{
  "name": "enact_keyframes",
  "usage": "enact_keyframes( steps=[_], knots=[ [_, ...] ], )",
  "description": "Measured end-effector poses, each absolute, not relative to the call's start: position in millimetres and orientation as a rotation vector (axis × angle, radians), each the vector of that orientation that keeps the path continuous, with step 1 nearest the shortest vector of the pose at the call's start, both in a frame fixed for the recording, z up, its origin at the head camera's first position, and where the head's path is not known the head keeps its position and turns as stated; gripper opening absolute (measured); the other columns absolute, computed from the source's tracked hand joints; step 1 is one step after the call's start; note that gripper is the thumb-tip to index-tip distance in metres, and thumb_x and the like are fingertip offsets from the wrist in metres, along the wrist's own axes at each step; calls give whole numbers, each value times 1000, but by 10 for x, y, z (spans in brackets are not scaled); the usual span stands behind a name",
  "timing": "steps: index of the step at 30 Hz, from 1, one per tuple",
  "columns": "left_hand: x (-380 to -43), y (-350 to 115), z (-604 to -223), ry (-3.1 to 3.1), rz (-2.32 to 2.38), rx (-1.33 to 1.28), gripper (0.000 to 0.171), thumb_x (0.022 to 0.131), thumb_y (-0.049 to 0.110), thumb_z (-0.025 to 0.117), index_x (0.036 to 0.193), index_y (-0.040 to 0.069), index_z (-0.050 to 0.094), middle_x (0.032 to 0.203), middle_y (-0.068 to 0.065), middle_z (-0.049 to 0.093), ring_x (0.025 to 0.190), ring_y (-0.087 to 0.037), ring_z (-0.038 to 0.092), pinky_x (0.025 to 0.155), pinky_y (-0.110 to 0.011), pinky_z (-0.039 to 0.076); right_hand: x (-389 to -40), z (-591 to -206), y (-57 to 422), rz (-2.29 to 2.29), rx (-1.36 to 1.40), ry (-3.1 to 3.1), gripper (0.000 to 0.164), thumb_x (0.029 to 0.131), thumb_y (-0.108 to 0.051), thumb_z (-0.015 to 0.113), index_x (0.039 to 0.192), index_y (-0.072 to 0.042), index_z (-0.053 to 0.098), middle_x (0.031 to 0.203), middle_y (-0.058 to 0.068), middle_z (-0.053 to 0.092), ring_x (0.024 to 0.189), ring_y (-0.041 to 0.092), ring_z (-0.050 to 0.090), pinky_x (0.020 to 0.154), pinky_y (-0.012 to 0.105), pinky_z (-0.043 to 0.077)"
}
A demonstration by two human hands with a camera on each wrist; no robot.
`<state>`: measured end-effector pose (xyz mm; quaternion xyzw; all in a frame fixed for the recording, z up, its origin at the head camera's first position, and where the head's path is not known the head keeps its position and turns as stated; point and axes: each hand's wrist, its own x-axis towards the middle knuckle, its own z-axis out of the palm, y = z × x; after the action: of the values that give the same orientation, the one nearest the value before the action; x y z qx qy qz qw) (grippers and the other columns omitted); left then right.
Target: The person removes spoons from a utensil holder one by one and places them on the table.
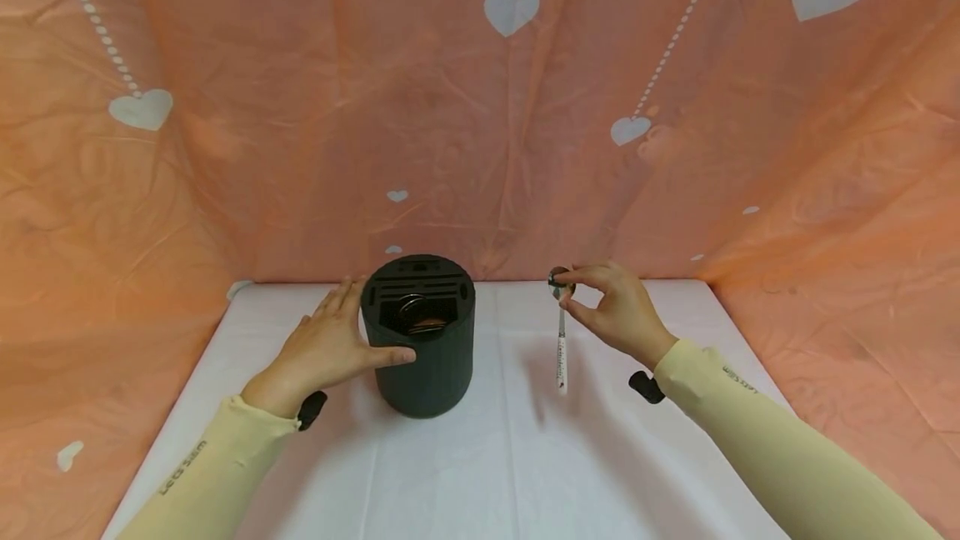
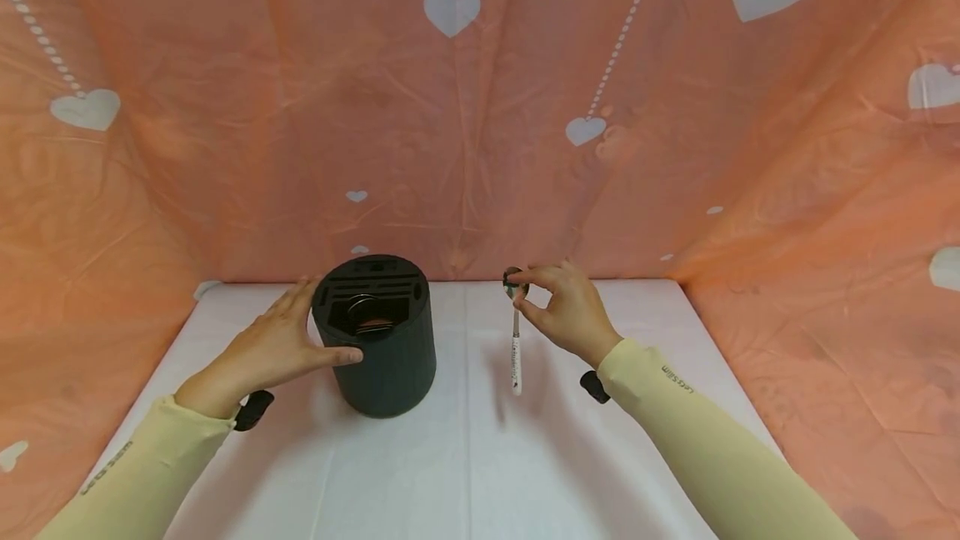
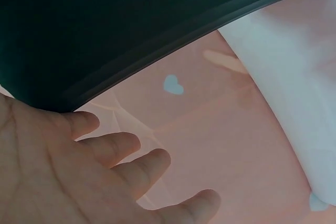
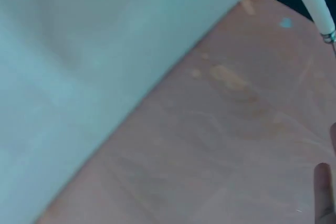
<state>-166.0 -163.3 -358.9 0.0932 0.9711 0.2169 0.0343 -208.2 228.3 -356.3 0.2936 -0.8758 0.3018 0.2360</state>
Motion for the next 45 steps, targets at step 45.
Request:
enact_keyframes(
  steps=[45],
  knots=[
    [-1673, -1647, -3614, 2998, 617, 266, 144, 60, 94, 58, 160, 5, 7, 163, -23, 11, 148, -42, 13, 107, -74, 15, -2375, -4763, 1666, 1115, 681, -2897, 38, 77, -2, 82, 112, -15, 75, 94, -12, 73, 102, 15, 65, 92, 39, 51]
  ],
)
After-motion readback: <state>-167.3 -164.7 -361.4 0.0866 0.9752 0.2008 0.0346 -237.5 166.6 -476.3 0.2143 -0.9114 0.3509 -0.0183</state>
